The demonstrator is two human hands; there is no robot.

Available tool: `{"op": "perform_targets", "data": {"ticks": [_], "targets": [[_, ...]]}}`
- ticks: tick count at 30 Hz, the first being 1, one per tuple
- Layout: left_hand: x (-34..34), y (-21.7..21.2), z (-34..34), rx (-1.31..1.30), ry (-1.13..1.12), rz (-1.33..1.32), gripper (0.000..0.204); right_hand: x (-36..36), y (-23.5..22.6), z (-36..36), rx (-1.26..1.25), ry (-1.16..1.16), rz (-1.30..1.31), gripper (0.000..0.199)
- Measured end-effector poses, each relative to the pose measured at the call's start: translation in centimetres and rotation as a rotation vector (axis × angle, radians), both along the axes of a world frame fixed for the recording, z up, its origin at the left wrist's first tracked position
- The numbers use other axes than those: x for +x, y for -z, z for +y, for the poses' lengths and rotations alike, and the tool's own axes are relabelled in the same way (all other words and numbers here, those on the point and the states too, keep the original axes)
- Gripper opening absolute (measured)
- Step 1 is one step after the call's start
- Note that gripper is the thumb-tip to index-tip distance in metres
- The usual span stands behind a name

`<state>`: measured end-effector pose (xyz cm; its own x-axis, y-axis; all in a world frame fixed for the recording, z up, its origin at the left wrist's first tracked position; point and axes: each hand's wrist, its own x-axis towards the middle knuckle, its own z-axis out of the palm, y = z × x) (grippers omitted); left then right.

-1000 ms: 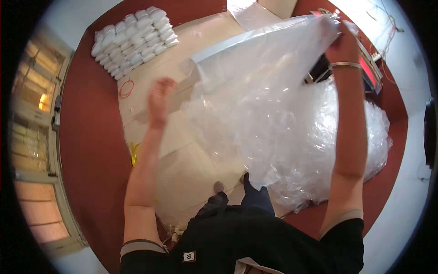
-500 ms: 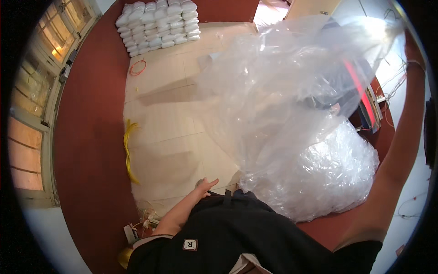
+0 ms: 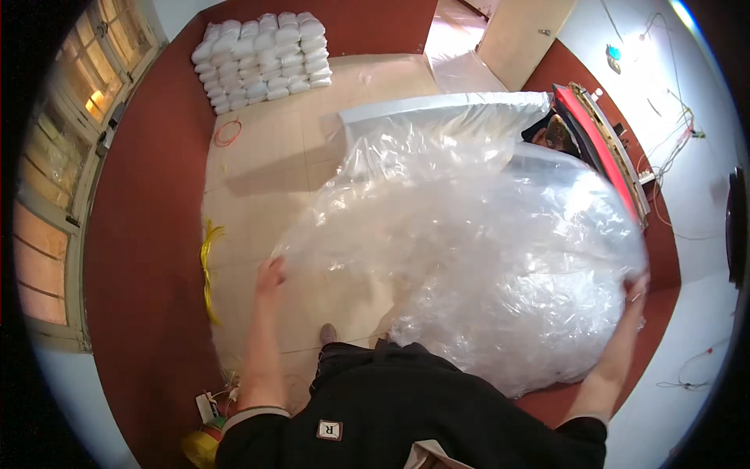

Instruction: The recorder folds a large plastic sheet into a bundle, ties it with a yellow ribbon, and then begins to unfold another large sheet.

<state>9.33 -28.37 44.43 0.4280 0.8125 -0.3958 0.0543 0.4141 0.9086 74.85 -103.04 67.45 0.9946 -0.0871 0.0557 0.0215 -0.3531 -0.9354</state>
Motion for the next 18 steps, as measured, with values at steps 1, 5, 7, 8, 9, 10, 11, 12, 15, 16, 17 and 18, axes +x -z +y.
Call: {"op": "perform_targets", "data": {"ticks": [1,5,7,8,9,10,11,12,15,16,17,18], "targets": [[-4.6,1.6,2.4,0.170,0.139,0.495,0.026,-2.9,7.9,-2.4,-0.453,0.169,0.232,0.060],[-29.7,-1.9,5.4,0.490,-0.058,1.388,0.042,-19.3,28.6,-2.4,-0.760,0.172,0.606,0.051],[-28.3,-1.6,4.8,0.476,-0.145,1.350,0.040,-23.8,29.6,-1.7,-1.046,0.117,0.591,0.043],[-27.4,-1.6,3.8,0.452,-0.265,1.297,0.037,-23.7,29.1,-0.4,-1.125,0.103,0.562,0.039],[-23.5,-0.8,3.8,0.411,-0.288,1.089,0.032,-22.7,28.8,-0.3,-1.296,-0.034,0.239,0.039],[-17.8,-0.9,3.6,0.364,-0.307,0.900,0.027,-23.1,29.6,2.3,-0.935,0.137,-0.059,0.036],[-14.2,-3.0,3.2,0.366,-0.290,0.747,0.018,-23.9,29.6,8.6,-0.918,-0.024,0.129,0.030],[-12.5,-3.8,4.0,0.311,-0.074,0.535,0.017,-25.6,29.8,15.3,-0.637,-0.147,0.034,0.026],[4.8,-7.7,-4.3,0.269,0.350,0.431,0.020,-30.6,26.3,30.0,-0.262,-0.538,0.398,0.025],[9.5,-9.9,-8.6,0.190,0.457,0.515,0.020,-33.1,25.1,33.5,-0.148,-0.704,0.393,0.028],[11.7,-10.9,-12.0,0.223,0.518,0.340,0.021,-36.0,22.0,37.6,0.206,-0.742,0.673,0.029],[13.7,-12.9,-14.8,0.229,0.661,0.310,0.022,-38.5,19.3,40.2,0.440,-0.717,0.776,0.032]]}}
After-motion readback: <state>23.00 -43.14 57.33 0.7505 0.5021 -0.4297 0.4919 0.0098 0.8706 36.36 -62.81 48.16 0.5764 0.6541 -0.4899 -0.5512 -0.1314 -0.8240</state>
